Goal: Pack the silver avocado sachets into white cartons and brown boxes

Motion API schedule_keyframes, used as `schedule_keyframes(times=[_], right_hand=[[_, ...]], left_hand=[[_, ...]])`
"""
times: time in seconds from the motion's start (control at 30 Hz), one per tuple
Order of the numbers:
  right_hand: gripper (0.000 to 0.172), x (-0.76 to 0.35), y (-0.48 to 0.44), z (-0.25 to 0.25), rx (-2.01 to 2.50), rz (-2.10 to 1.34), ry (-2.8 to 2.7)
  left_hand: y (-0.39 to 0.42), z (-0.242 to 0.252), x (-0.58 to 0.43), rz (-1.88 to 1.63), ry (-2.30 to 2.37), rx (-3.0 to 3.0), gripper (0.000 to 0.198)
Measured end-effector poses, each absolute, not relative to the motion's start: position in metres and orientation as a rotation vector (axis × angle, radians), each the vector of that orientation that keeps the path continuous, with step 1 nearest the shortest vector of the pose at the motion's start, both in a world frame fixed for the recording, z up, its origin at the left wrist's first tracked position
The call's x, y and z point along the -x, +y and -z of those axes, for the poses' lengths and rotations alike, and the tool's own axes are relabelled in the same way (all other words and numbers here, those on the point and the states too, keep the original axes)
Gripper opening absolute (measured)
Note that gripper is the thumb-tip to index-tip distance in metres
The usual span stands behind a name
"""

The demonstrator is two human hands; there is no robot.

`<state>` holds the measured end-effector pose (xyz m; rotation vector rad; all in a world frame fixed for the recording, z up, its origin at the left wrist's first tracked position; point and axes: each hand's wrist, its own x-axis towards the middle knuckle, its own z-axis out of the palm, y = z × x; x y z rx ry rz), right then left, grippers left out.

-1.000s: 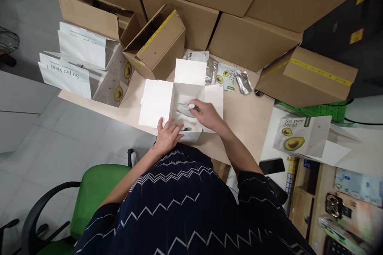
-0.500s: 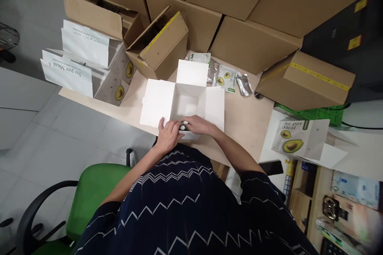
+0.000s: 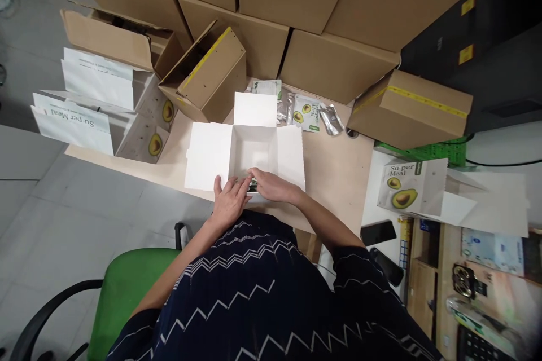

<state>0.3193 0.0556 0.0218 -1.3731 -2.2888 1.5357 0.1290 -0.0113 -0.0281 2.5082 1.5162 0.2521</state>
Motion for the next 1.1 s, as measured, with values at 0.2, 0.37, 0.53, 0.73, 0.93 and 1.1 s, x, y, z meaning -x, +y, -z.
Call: schedule_keyframes(times=[0.2,0.37,0.53,0.73,0.93,1.1], right_hand=[[0.026,-0.404,0.093,-0.03,1.329,-1.239,-1.502],[0.041,-0.502,0.184,0.045,2.131,-0.594,-1.314],[0.076,-0.547,0.228,0.098,2.676,-0.561,-1.349],[0.069,-0.54,0.23,0.122,2.839,-0.545,-1.278],[0.048,-0.536,0.199,0.118,2.755,-0.652,-1.338],[0.036,-0.545,0.135,0.117,2.233,-0.847,-1.067]], left_hand=[[-0.011,0.023,-0.131,-0.198,1.524,-2.497,0.046],[-0.012,0.026,-0.13,-0.22,1.536,-2.526,0.044],[-0.014,0.032,-0.129,-0.243,1.56,-2.566,0.043],[-0.014,0.03,-0.13,-0.269,1.575,-2.559,0.041],[-0.012,0.027,-0.13,-0.264,1.571,-2.549,0.04],[-0.012,0.028,-0.129,-0.264,1.531,-2.564,0.041]])
